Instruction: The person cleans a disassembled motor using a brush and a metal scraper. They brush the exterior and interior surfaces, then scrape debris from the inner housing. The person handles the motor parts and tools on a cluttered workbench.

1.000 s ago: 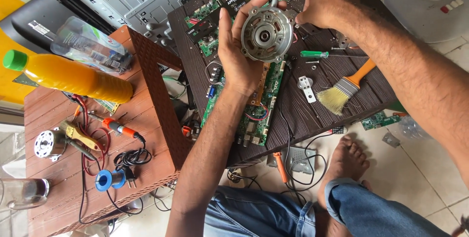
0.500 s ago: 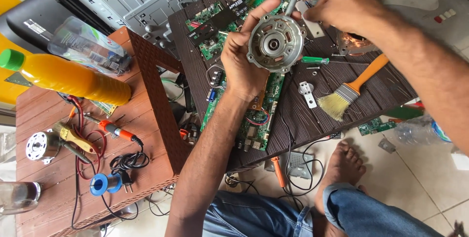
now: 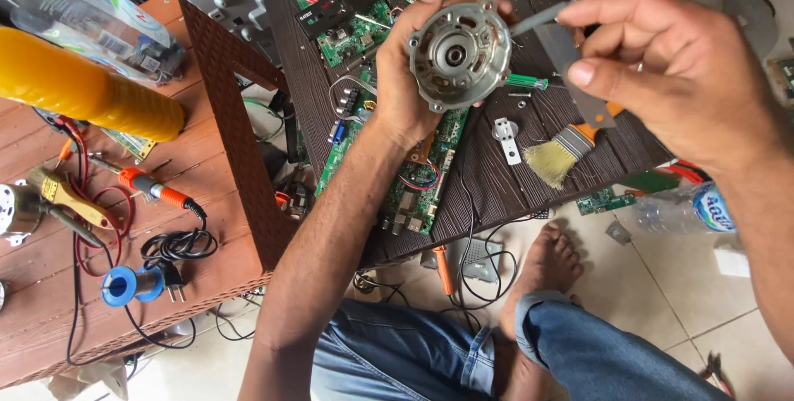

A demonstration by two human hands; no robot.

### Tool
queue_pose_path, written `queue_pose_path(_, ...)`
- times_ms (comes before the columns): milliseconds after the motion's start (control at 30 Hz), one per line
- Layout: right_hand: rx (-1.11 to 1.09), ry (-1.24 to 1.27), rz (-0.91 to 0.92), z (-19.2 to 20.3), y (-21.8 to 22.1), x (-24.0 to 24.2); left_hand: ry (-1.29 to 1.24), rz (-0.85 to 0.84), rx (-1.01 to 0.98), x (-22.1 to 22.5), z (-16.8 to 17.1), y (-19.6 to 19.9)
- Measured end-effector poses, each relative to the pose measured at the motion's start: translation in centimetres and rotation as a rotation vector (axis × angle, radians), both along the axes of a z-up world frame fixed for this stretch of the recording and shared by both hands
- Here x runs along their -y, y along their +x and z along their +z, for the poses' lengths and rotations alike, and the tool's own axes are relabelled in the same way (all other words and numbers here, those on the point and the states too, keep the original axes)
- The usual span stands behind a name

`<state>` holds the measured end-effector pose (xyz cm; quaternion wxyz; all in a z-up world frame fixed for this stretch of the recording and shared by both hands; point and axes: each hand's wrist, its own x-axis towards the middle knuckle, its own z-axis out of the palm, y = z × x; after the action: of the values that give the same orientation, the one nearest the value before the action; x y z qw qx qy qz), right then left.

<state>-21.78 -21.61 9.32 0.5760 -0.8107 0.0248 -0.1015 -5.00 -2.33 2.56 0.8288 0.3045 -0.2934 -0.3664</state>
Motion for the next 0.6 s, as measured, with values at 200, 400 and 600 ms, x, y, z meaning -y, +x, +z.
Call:
queue_pose_path(200,0.168,-0.516,0.002,-0.3,-0.6,-2.0,-0.025,-0.020,-0.078,0.2,-1.5,0.9)
queue_pose_path(400,0.285,-0.663,0.005,-0.5,-0.6,-2.2,-0.099,-0.071,-0.091,0.3,-2.1,1.3)
queue_pose_path(600,0.303,-0.715,-0.010,-1.1,-0.6,-2.0,-0.146,-0.089,-0.075,0.2,-2.0,1.3)
